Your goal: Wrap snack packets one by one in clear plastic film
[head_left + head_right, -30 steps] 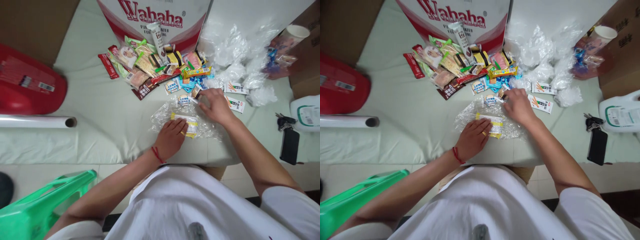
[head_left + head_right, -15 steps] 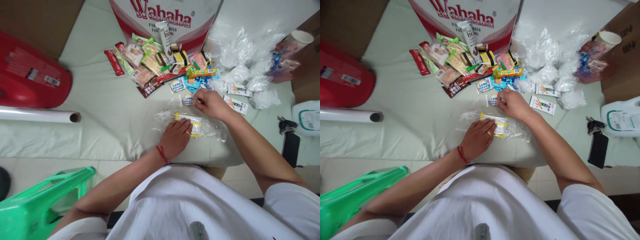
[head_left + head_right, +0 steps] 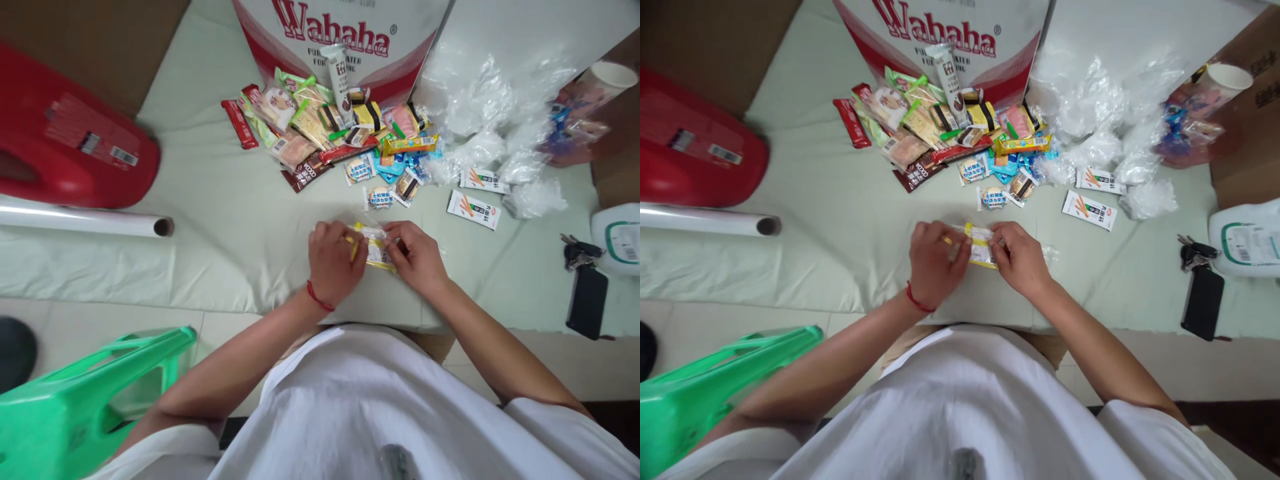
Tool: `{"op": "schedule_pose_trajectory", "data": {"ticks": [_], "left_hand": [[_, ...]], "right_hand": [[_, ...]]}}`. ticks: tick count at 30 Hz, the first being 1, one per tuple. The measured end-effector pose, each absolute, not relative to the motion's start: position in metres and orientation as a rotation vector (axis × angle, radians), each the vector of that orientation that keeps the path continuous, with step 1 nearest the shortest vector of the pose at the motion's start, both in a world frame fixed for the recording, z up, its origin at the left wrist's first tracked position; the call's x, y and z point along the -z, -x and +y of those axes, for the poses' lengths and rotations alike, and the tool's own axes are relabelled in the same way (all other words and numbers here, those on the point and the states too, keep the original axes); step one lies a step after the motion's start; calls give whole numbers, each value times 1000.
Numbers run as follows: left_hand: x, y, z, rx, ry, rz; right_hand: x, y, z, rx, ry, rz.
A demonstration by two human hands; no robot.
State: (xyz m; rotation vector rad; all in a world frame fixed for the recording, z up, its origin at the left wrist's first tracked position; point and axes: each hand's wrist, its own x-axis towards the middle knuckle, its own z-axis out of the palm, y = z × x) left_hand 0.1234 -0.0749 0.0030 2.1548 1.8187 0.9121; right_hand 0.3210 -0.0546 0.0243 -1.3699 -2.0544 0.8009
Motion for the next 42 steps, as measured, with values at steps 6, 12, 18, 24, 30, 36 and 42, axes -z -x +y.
{"op": "schedule_pose_trajectory", "data": {"ticks": [6,12,18,24,30,36,42], "left_hand": [[3,-111,-21,-778,-1862,2028],[7,-112,-6,-619,-1909,1999],[9,-111,1,-652,-2026,1962],[-13,-68,12,-489,-2131,1723],[-33,-42,17,-503,-2536,1551],[-31,-35,16,-570,-2722,1405],[-30,-22,-5,-753,-2851,1133]], "right_hand": [[-19,-313,-57,-855,1391,-1968],[-15,-312,-61,-847,1381,-1967],[-14,-311,-60,-836,1374,-1967],[-16,-310,-60,-839,1354,-1996],[-13,-318,-58,-772,1311,-2047],[-6,-316,-63,-604,1390,-2164],[-3,-316,-68,-498,1390,-2224]]}}
